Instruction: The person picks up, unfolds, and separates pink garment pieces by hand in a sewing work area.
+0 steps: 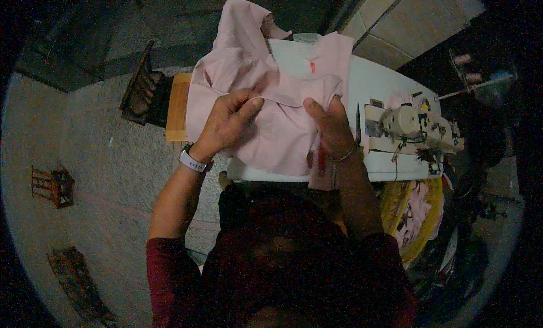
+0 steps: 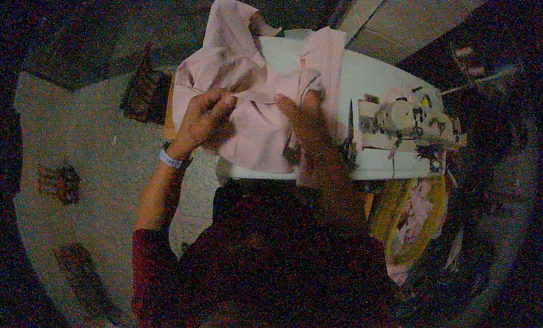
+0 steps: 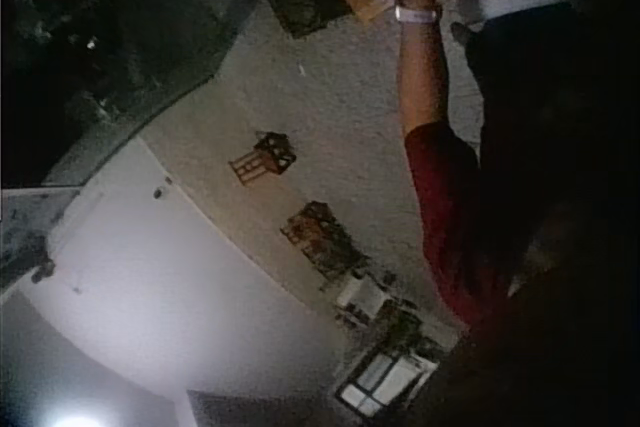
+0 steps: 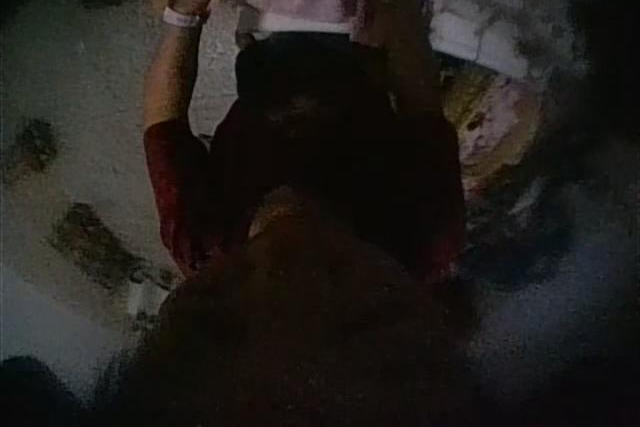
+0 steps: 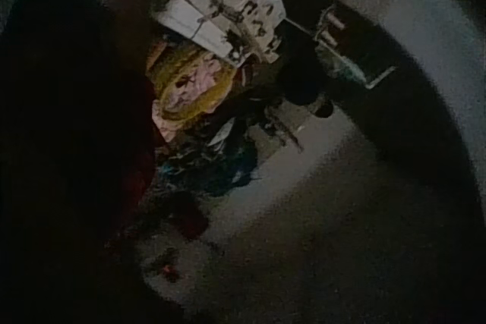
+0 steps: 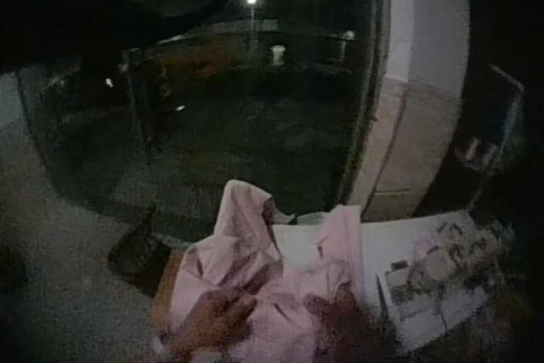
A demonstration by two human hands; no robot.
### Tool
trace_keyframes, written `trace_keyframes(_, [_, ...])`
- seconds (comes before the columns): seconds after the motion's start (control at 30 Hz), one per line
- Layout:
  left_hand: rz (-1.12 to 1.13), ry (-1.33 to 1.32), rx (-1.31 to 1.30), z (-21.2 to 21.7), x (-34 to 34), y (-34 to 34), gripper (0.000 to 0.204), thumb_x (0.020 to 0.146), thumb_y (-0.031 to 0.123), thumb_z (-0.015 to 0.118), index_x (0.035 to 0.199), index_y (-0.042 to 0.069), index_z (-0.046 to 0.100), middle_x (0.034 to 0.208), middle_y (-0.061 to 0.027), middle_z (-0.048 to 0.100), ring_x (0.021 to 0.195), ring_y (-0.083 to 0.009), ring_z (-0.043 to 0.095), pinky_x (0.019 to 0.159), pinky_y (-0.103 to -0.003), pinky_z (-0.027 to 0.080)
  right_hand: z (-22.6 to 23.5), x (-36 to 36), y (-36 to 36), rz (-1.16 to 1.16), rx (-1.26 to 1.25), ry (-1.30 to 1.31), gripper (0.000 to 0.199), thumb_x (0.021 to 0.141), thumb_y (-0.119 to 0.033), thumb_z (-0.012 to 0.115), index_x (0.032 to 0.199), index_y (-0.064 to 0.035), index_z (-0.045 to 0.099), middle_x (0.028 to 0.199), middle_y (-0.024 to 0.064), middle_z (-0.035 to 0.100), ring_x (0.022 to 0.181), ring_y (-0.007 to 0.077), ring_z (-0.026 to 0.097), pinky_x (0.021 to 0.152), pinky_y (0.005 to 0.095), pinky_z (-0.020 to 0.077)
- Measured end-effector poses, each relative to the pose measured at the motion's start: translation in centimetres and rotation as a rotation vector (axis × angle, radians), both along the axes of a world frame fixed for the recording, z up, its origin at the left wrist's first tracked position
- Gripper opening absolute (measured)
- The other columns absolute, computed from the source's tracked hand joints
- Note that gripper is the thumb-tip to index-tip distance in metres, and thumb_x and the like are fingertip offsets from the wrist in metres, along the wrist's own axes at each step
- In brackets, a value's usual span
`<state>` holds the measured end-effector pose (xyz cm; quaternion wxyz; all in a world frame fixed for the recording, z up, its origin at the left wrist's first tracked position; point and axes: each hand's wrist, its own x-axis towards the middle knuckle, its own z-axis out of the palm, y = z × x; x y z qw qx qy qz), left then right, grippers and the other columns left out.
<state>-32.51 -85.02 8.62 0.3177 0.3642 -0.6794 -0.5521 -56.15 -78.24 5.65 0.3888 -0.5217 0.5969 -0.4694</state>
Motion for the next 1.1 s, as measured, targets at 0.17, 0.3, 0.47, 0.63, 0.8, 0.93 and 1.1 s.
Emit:
trace_keyframes(0.17, [0.016,0.066,0.078,-0.2,0.6,-0.2,0.023,0.094,0.024,0.058,0.092,0.001,0.063,0.073,0.0068,0.052,0.065,-0.0033,0.043,0.058,-0.021,0.038,0.1,1.2,-0.5,-0.008,0.063,0.277,0.075,0.071,-0.018,0.071,0.133,0.0047,0.035,0.122,0.014,0.053,0.111,0.0249,0.053,0.097,0.0364,0.0432])
trace_keyframes(0.3, [0.049,0.053,0.099,1.6,2.1,0.1,0.022,0.094,0.023,0.058,0.091,0.002,0.063,0.071,0.0088,0.051,0.063,-0.0018,0.041,0.056,-0.02,0.036,4.0,4.0,-0.4,-0.003,0.041,-0.182,0.075,0.07,-0.014,0.067,0.135,0.0046,0.034,0.122,0.0135,0.054,0.109,0.0258,0.054,0.096,0.036,0.0436])
trace_keyframes(0.47, [0.065,0.106,0.162,2.5,2.6,0.1,0.022,0.093,0.026,0.059,0.091,0.005,0.064,0.072,0.0065,0.054,0.063,-0.0042,0.048,0.057,-0.021,0.041,4.6,3.8,-0.2,-0.022,-0.046,-0.46,0.071,0.07,-0.013,0.064,0.133,0.0048,0.038,0.12,0.0124,0.055,0.105,0.0233,0.056,0.093,0.0348,0.0454])
trace_keyframes(0.63, [0.2,0.143,0.134,3.5,3.0,0.9,0.018,0.092,0.021,0.061,0.093,0.003,0.064,0.072,0.008,0.054,0.064,-0.0014,0.045,0.057,-0.018,0.039,4.2,3.4,-0.5,-0.081,0.096,-0.24,0.067,0.071,-0.014,0.064,0.131,0.0048,0.042,0.116,0.0109,0.057,0.104,0.0212,0.056,0.091,0.0325,0.0454])
trace_keyframes(0.8, [0.22,0.053,0.114,3.8,3.9,1.3,0.017,0.091,0.017,0.061,0.094,0.001,0.064,0.075,0.0035,0.058,0.069,-0.0057,0.051,0.062,-0.021,0.042,6.6,5.2,0.3,-0.089,0.078,-0.215,0.067,0.072,-0.015,0.063,0.132,0.0028,0.042,0.117,0.0119,0.057,0.104,0.0218,0.056,0.09,0.0328,0.0453])
trace_keyframes(0.93, [0.473,0.121,-0.405,4.4,3.1,3.8,0.015,0.09,0.014,0.06,0.094,0.0,0.064,0.08,-0.0046,0.062,0.078,-0.0137,0.057,0.072,-0.027,0.046,8.3,6.0,0.9,-0.06,0.0,-0.344,0.07,0.072,-0.018,0.064,0.135,0.001,0.039,0.122,0.0142,0.055,0.107,0.0242,0.056,0.092,0.0349,0.0453])
trace_keyframes(1.1, [0.23,0.051,-0.542,5.1,3.2,7.1,0.021,0.089,0.015,0.059,0.103,0.0,0.062,0.098,-0.011,0.063,0.089,-0.0206,0.059,0.079,-0.03,0.047,10.5,7.2,1.0,-0.02,-0.153,-0.137,0.068,0.073,-0.018,0.064,0.134,0.0026,0.039,0.121,0.0166,0.054,0.107,0.028,0.056,0.09,0.0379,0.0475])
